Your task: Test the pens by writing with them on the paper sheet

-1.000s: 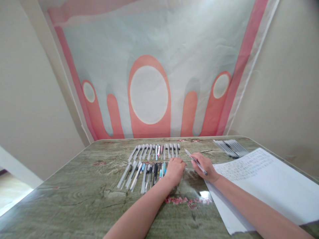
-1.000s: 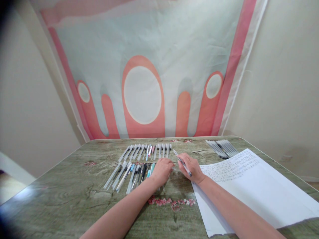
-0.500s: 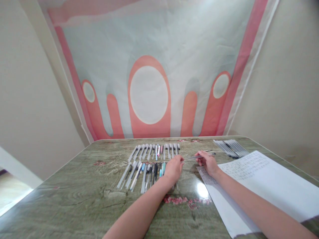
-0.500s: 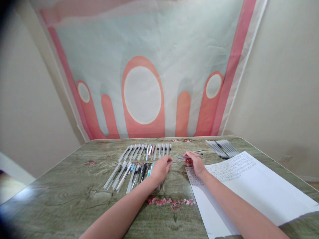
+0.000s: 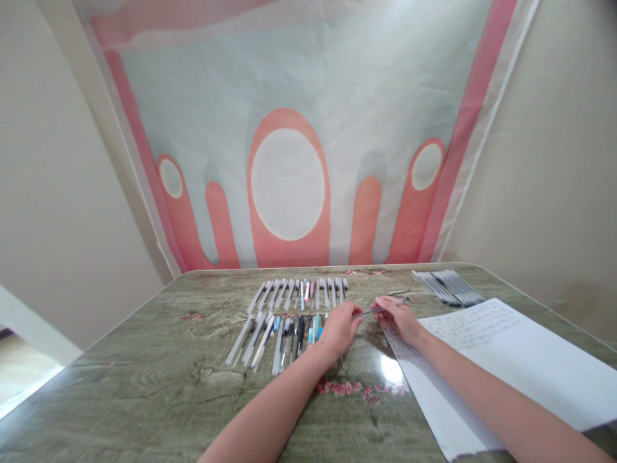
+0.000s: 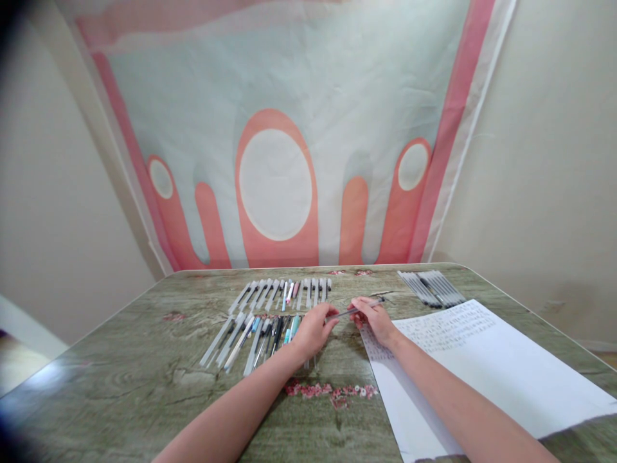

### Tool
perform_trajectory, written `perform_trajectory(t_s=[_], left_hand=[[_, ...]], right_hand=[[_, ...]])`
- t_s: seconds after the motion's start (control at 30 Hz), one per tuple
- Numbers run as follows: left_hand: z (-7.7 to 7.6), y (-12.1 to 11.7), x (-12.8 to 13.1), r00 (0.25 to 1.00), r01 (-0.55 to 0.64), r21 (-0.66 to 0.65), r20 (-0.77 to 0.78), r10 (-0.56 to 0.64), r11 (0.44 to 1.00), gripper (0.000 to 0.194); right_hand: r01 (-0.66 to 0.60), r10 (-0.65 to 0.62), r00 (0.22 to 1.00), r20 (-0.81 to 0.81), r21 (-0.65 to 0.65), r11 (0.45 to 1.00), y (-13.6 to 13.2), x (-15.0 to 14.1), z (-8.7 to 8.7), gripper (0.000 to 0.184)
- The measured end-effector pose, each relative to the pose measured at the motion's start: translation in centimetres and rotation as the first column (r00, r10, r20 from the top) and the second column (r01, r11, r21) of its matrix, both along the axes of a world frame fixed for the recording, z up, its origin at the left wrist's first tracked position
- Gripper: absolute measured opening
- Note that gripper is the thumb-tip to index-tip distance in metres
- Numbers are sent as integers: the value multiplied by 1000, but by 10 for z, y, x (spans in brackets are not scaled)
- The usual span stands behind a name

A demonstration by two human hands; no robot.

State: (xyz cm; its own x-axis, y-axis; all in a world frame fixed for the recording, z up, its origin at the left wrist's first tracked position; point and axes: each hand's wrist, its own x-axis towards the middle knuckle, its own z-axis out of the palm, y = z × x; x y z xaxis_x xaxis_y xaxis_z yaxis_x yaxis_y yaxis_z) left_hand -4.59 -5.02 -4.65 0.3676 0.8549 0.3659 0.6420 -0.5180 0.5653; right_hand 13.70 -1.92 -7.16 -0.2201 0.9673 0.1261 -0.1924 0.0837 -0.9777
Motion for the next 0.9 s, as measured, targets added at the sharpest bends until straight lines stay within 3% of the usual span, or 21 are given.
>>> perform_trajectory(t_s=[0.3,0.47,0.63,0.9], left_hand=[[3,-4,6,990,88,56,104,-94,994,19],[-1,-3,7,993,84,36,79,-86,996,15],[1,-7,7,996,89,16,27,-89,996,18],[13,-14,8,994,36,15,100,-37,999,29]], right_hand=[[-117,111,987,-117,-51,992,-7,-8,5,29],[49,-69,968,-242,-87,995,0,-1,3,42],[158,-159,984,-84,-17,987,5,5,-2,42],[141,-146,985,94,59,988,-4,-1,2,46]])
